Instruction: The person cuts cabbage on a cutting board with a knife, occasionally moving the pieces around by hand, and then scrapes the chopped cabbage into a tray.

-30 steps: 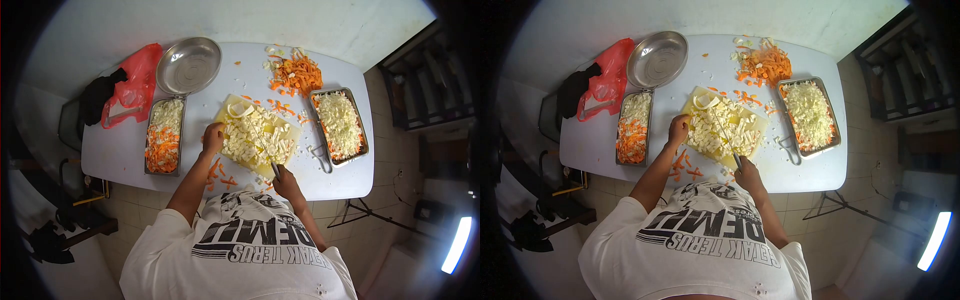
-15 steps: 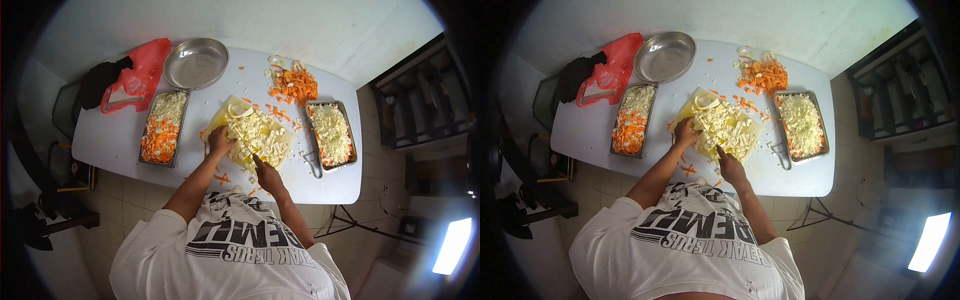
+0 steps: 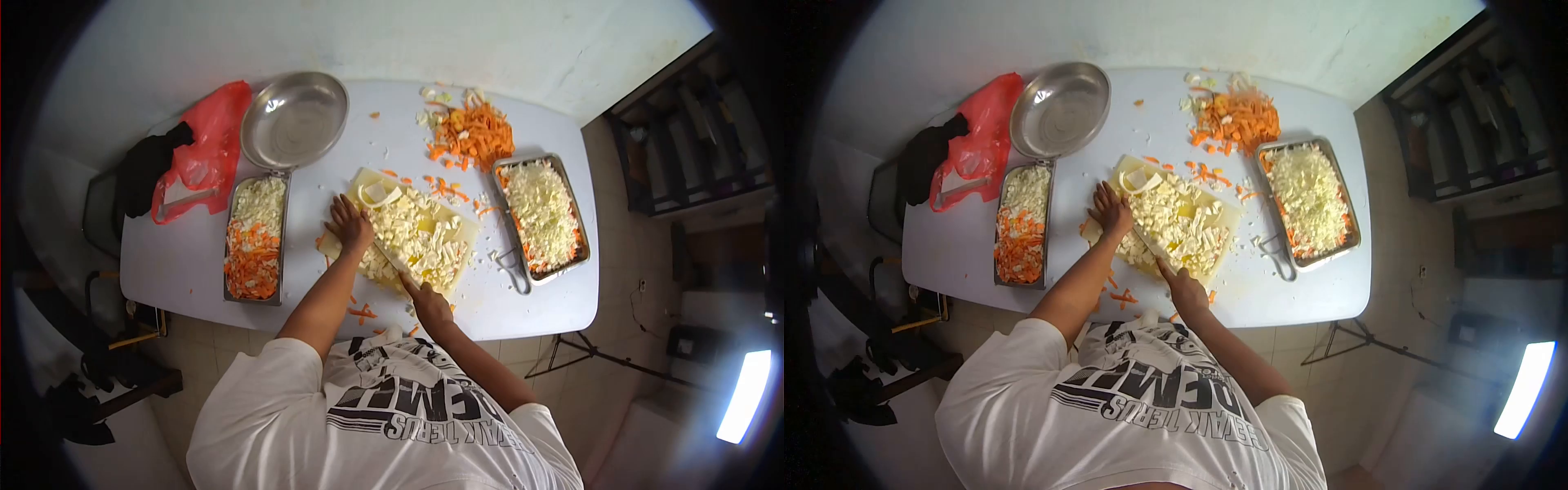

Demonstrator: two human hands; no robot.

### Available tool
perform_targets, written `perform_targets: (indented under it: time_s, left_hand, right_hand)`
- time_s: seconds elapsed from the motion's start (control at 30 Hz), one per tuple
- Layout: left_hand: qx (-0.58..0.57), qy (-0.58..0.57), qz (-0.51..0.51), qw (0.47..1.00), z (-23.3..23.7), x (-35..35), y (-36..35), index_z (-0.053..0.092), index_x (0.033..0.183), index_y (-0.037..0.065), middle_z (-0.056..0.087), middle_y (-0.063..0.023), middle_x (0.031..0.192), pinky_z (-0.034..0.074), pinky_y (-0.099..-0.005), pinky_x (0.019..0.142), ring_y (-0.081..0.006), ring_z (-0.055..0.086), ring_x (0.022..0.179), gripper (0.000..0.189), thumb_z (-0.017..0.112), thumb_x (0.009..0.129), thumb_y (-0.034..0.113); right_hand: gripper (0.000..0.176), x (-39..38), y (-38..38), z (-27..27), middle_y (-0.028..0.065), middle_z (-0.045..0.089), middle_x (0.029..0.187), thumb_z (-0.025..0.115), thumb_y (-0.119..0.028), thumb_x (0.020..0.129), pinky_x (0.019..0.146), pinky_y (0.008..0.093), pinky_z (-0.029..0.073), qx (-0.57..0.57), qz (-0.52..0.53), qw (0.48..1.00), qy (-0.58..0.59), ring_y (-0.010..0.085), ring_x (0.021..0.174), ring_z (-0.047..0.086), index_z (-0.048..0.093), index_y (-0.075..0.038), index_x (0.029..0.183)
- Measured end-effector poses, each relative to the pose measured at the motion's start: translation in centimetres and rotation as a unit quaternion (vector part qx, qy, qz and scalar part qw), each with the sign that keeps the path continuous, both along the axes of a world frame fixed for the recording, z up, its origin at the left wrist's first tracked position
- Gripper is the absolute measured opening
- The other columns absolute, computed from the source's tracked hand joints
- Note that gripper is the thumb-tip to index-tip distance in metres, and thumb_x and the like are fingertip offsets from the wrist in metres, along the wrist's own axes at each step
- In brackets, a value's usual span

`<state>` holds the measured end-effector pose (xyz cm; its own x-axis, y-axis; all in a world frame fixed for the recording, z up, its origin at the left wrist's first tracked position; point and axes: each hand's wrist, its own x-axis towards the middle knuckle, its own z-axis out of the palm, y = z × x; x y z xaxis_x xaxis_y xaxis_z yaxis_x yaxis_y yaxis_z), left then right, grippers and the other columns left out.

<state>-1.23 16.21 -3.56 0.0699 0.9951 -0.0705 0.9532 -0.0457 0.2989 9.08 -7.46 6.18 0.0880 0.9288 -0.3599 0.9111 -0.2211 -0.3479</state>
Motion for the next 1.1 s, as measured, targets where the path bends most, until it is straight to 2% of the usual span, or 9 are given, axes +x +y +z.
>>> perform_targets:
  time_s: [0.07,0.1,0.17,0.2,0.3,0.43,0.73,0.9,1.1]
  left_hand:
    - [0.028,0.016,-0.028,0.999,-0.8,-1.0,-1.0,0.011,0.151,0.001,0.011,-0.0164,0.158,0.015,-0.0694,0.107,-0.0364,0.018,0.142,0.072,0.039,0.098,0.041]
    - [0.014,-0.01,-0.013,1.0,-0.2,-1.2,-1.2,0.011,0.151,0.002,0.011,-0.0162,0.158,0.014,-0.0698,0.107,-0.0359,0.017,0.143,0.072,0.039,0.098,0.041]
    - [-0.007,-0.068,0.016,0.998,0.7,-1.0,-0.8,0.011,0.151,0.003,0.01,-0.0159,0.158,0.012,-0.0704,0.106,-0.035,0.016,0.143,0.071,0.039,0.098,0.041]
    - [0.003,-0.121,0.047,0.992,0.7,-1.5,-0.6,0.013,0.151,0.004,0.013,-0.0155,0.158,0.009,-0.0711,0.106,-0.0338,0.016,0.144,0.07,0.035,0.098,0.045]
    - [0.01,-0.204,0.153,0.967,1.2,-3.1,0.3,0.016,0.151,0.006,0.016,-0.0141,0.157,0.007,-0.0707,0.106,-0.0334,0.015,0.145,0.071,0.032,0.098,0.051]
    - [0.015,-0.189,0.108,0.976,1.8,-2.3,1.3,0.018,0.15,0.007,0.018,-0.0135,0.156,0.006,-0.07,0.107,-0.0332,0.015,0.145,0.07,0.03,0.098,0.053]
    - [-0.043,-0.1,0.06,0.992,1.7,-0.7,0.7,0.017,0.151,0.007,0.015,-0.0147,0.157,0.009,-0.0704,0.106,-0.0329,0.016,0.144,0.065,0.03,0.1,0.047]
    - [-0.015,-0.005,0.048,0.999,1.0,0.2,1.0,0.016,0.151,0.007,0.013,-0.0147,0.158,0.008,-0.0698,0.107,-0.0322,0.013,0.145,0.063,0.03,0.101,0.043]
    - [-0.006,-0.079,0.059,0.995,1.9,-0.6,0.7,0.015,0.151,0.007,0.012,-0.0147,0.158,0.002,-0.0696,0.107,-0.0322,0.012,0.145,0.063,0.028,0.101,0.042]
  right_hand:
    - [0.082,-0.6,-1.1,-1.0,0.0184,0.057,0.092,0.054,-0.003,0.086,0.057,0.0433,0.055,-0.006,0.013,1.0,-0.002,0.0347,0.067,0.066,0.016,-0.032,0.152]
    - [0.078,-0.2,-0.7,-1.0,0.0202,0.059,0.087,0.053,-0.005,0.088,0.059,0.046,0.054,-0.012,0.001,0.999,0.032,0.0362,0.067,0.065,0.017,-0.029,0.152]
    - [0.071,2.0,0.0,-0.9,0.0241,0.062,0.081,0.052,-0.009,0.09,0.064,0.0494,0.051,0.014,-0.022,0.978,0.205,0.0399,0.069,0.063,0.019,-0.025,0.152]
    - [0.065,2.8,0.2,-0.4,0.0269,0.062,0.078,0.05,-0.012,0.093,0.068,0.0509,0.049,0.068,-0.02,0.96,0.272,0.0431,0.072,0.062,0.023,-0.019,0.151]
    - [0.063,2.8,0.6,1.0,0.0275,0.062,0.081,0.049,-0.011,0.092,0.069,0.0507,0.048,0.049,-0.033,0.952,0.302,0.0439,0.073,0.061,0.025,-0.016,0.15]
    - [0.061,2.2,1.4,2.3,0.0266,0.063,0.086,0.05,-0.009,0.093,0.07,0.0491,0.049,0.043,0.005,0.955,0.292,0.0435,0.074,0.061,0.028,-0.016,0.149]
    - [0.064,2.5,1.4,1.0,0.0221,0.061,0.073,0.053,-0.01,0.092,0.06,0.0484,0.049,0.022,0.016,0.981,0.192,0.0393,0.065,0.061,0.027,-0.02,0.15]
    - [0.063,3.5,2.6,0.2,0.0213,0.06,0.07,0.051,-0.01,0.093,0.06,0.0476,0.049,-0.018,-0.011,0.97,0.243,0.0377,0.066,0.062,0.026,-0.019,0.15]
    - [0.065,3.6,2.0,0.6,0.0202,0.06,0.07,0.05,-0.011,0.092,0.061,0.0458,0.051,0.006,0.022,0.98,0.197,0.035,0.066,0.063,0.025,-0.024,0.151]
